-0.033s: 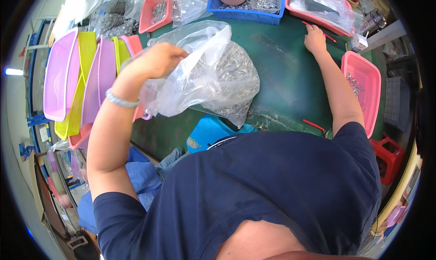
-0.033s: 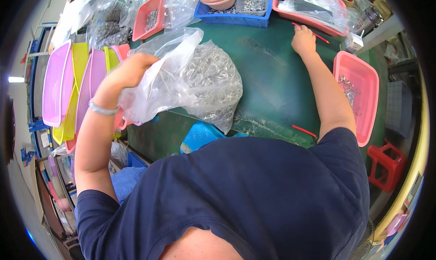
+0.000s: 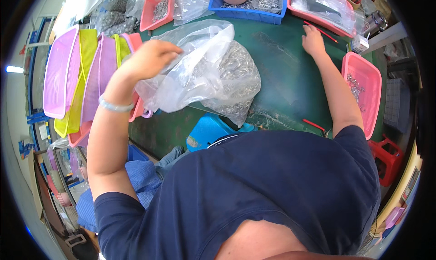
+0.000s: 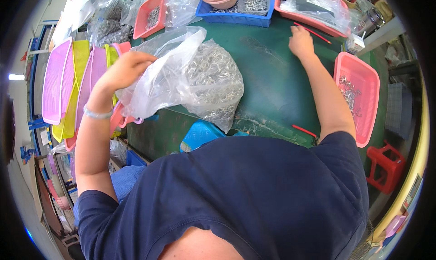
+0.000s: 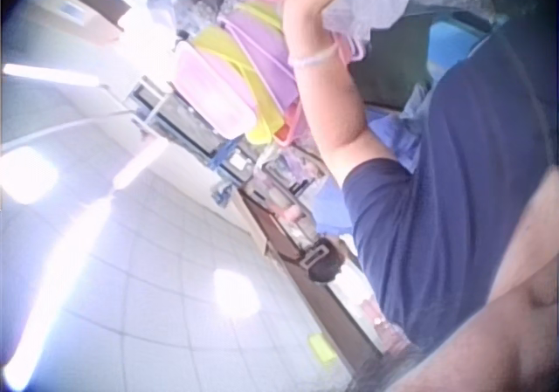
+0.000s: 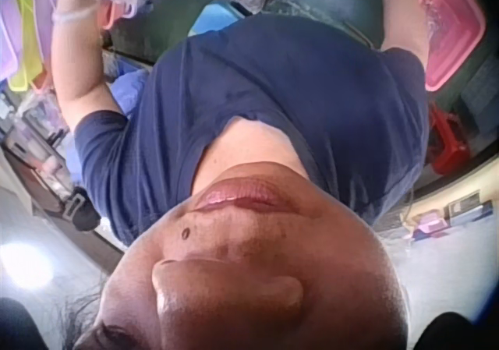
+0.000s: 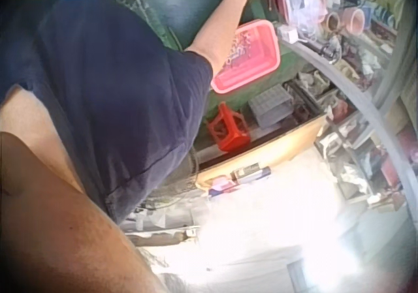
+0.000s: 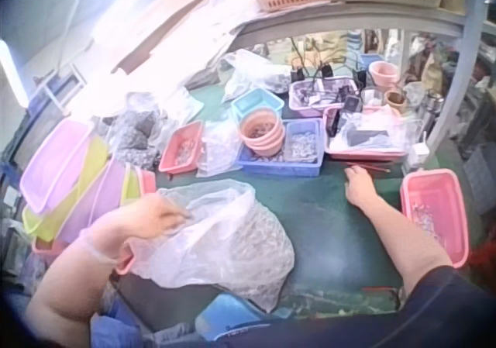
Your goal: The person removes metal components from a large plastic bag, places them on a digital scale to determine their weight, and writes on a small piece of paper.
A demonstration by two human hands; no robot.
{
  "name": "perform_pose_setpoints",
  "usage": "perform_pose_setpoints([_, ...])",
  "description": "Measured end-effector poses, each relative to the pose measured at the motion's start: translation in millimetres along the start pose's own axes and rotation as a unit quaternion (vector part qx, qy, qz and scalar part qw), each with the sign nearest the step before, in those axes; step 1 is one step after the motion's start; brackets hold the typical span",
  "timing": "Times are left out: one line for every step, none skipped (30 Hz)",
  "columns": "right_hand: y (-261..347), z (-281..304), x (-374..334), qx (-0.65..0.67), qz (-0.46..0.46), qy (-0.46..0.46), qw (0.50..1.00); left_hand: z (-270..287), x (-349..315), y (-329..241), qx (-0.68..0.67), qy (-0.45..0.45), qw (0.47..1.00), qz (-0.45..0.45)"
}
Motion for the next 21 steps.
perform_pose_setpoints([13.7, 8.5, -6.8, 0.068, 0.033, -0.019, 0.997, 15.6, -16.9, -15.3, -0.037, -0.07, 0.996, 0.045])
perform_pose_setpoints([28.3, 17.7, -16.2, 0.133, 0.042, 0.004, 0.99, 22.9, -31.2, -10.5, -0.074, -0.146, 0.983, 0.082])
perform_pose_setpoints([57.7, 37.0, -25.9, 0.2, 0.057, 0.028, 0.978, 23.3, -52.8, -6.8, -0.105, -0.226, 0.965, 0.077])
perform_pose_setpoints([83.6, 54.5, -35.8, 0.24, 0.083, 0.051, 0.966, 21.4, -74.5, -0.7, -0.135, -0.305, 0.94, 0.07])
perform_pose_setpoints([107.4, 65.9, -44.0, 0.281, 0.11, 0.075, 0.951, 10.3, -99.5, 16.5, -0.136, -0.386, 0.905, 0.114])
perform_pose_setpoints([126.7, 70.5, -51.3, 0.289, 0.16, 0.097, 0.939, -5.3, -122.6, 31.8, -0.15, -0.437, 0.879, 0.117])
perform_pose_setpoints([145.4, 75.0, -56.0, 0.301, 0.212, 0.119, 0.922, -20.4, -144.9, 40.4, -0.159, -0.488, 0.85, 0.122])
perform_pose_setpoints([165.4, 77.3, -59.3, 0.305, 0.228, 0.16, 0.911, -43.9, -157.5, 44.4, -0.208, -0.459, 0.845, 0.177])
perform_pose_setpoints([184.2, 78.1, -61.3, 0.308, 0.241, 0.201, 0.898, -67.1, -162.8, 45.6, -0.258, -0.427, 0.836, 0.229])
perform_pose_setpoints([198.4, 73.9, -61.4, 0.327, 0.249, 0.198, 0.89, -86.9, -158.5, 47.9, -0.255, -0.366, 0.874, 0.193])
perform_pose_setpoints([213.6, 80.0, -55.8, 0.331, 0.264, 0.189, 0.886, -100.3, -148.2, 45.3, -0.251, -0.303, 0.906, 0.154])
perform_pose_setpoints([230.1, 83.1, -50.4, 0.334, 0.279, 0.185, 0.881, -105.0, -130.7, 36.4, -0.295, -0.285, 0.903, 0.131])
perform_pose_setpoints([241.9, 84.8, -46.5, 0.337, 0.294, 0.181, 0.876, -103.6, -110.7, 27.0, -0.338, -0.265, 0.897, 0.105])
perform_pose_setpoints([250.0, 74.5, -42.8, 0.337, 0.31, 0.166, 0.873, -103.6, -99.8, 24.8, -0.43, -0.251, 0.855, 0.143])
perform_pose_setpoints([255.5, 57.6, -37.9, 0.337, 0.325, 0.149, 0.871, -104.5, -89.3, 25.4, -0.517, -0.234, 0.804, 0.176])
perform_pose_setpoints([261.3, 52.2, -34.1, 0.355, 0.325, 0.154, 0.863, -101.6, -76.6, 29.7, -0.46, -0.273, 0.834, 0.132])
perform_pose_setpoints([267.0, 47.3, -30.4, 0.372, 0.326, 0.159, 0.854, -98.7, -65.1, 31.5, -0.399, -0.31, 0.859, 0.086])
perform_pose_setpoints([270.3, 50.4, -25.2, 0.406, 0.308, 0.188, 0.84, -91.6, -52.5, 24.7, -0.429, -0.308, 0.845, 0.089])
perform_pose_setpoints([272.0, 53.5, -23.8, 0.438, 0.287, 0.213, 0.825, -86.3, -42.9, 17.1, -0.528, -0.299, 0.792, 0.072])
perform_pose_setpoints([275.1, 49.1, -25.3, 0.471, 0.27, 0.215, 0.812, -84.9, -35.1, 12.8, -0.555, -0.3, 0.773, 0.072])
perform_pose_setpoints([276.6, 45.3, -26.4, 0.502, 0.252, 0.216, 0.799, -84.4, -23.6, 8.4, -0.581, -0.296, 0.755, 0.066])
Point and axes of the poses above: each hand's wrist, its own x-axis towards the middle knuckle, its own z-axis out of the back of the hand, y = z × x, the point moved 2 cm from there along x, towards the middle knuckle, and after that the axes turned 7 degrees about -y, right-handed, at the moved point
